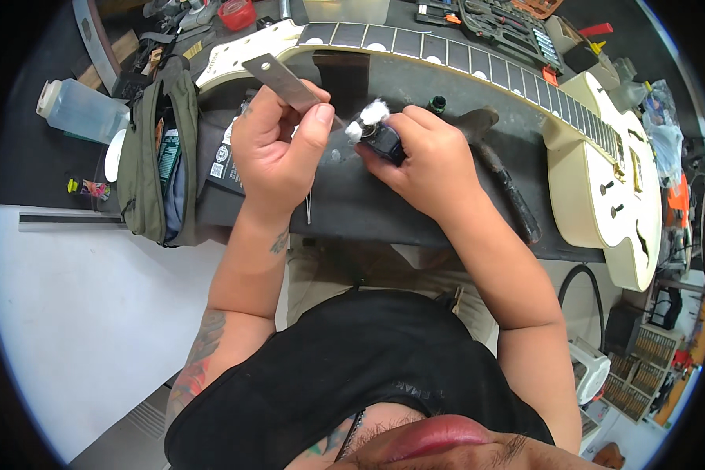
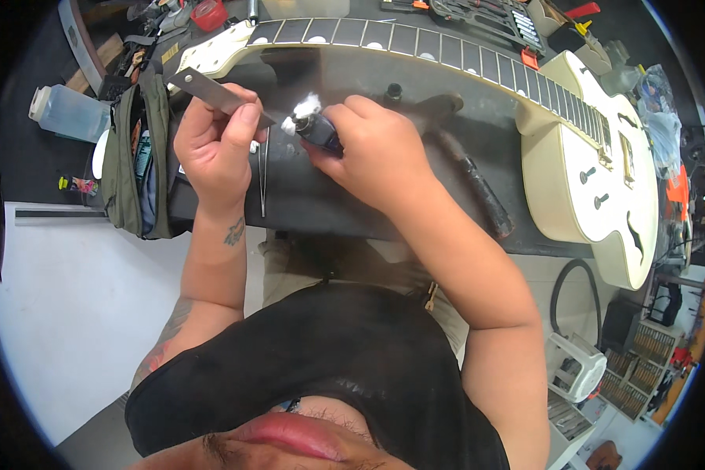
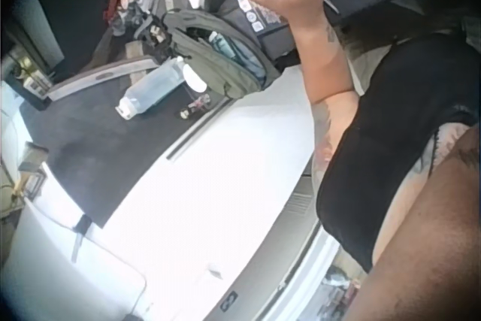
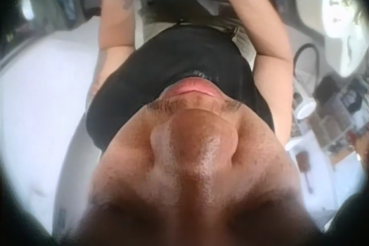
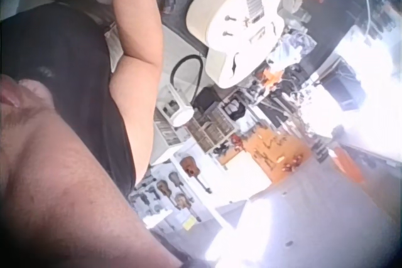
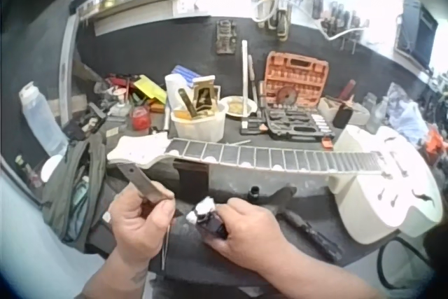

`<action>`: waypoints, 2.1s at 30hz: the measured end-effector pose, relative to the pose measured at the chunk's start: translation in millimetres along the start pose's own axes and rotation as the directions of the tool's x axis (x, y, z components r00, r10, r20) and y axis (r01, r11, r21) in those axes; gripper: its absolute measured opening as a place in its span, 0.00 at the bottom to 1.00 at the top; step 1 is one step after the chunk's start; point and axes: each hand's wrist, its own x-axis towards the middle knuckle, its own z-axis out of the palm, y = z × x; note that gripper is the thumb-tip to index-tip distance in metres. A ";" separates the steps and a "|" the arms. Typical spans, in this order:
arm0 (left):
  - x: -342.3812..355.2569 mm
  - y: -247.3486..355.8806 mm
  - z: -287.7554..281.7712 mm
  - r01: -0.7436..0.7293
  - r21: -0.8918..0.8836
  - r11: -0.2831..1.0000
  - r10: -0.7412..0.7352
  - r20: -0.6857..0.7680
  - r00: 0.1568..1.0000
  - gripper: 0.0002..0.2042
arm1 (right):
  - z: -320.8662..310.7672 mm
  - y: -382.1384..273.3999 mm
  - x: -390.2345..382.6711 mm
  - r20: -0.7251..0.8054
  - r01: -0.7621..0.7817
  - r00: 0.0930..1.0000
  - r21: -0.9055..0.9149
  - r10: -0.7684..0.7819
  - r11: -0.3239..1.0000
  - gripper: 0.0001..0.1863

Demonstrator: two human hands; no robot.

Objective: The person prepares and repairs components of a musical instrument by using a ruler and cloth to apply a substance to a small metal part, then uses scissors and tweezers to work on the internal elements of a purple device.

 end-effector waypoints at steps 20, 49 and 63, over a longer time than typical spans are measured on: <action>-0.9 4.9 -3.8 -0.080 0.130 0.988 0.067 0.108 0.992 0.04 | -3.0 3.0 -1.8 0.049 0.007 0.999 -0.006 -0.007 1.000 0.19; 2.1 2.1 -1.1 -0.145 0.202 0.968 0.120 0.133 0.984 0.02 | -1.8 2.9 -1.4 0.033 0.014 0.999 0.003 -0.014 1.000 0.18; 1.8 3.2 4.0 -0.120 0.126 0.985 0.114 0.054 0.992 0.02 | -1.4 2.5 -1.1 0.018 0.028 0.999 0.030 -0.028 0.999 0.18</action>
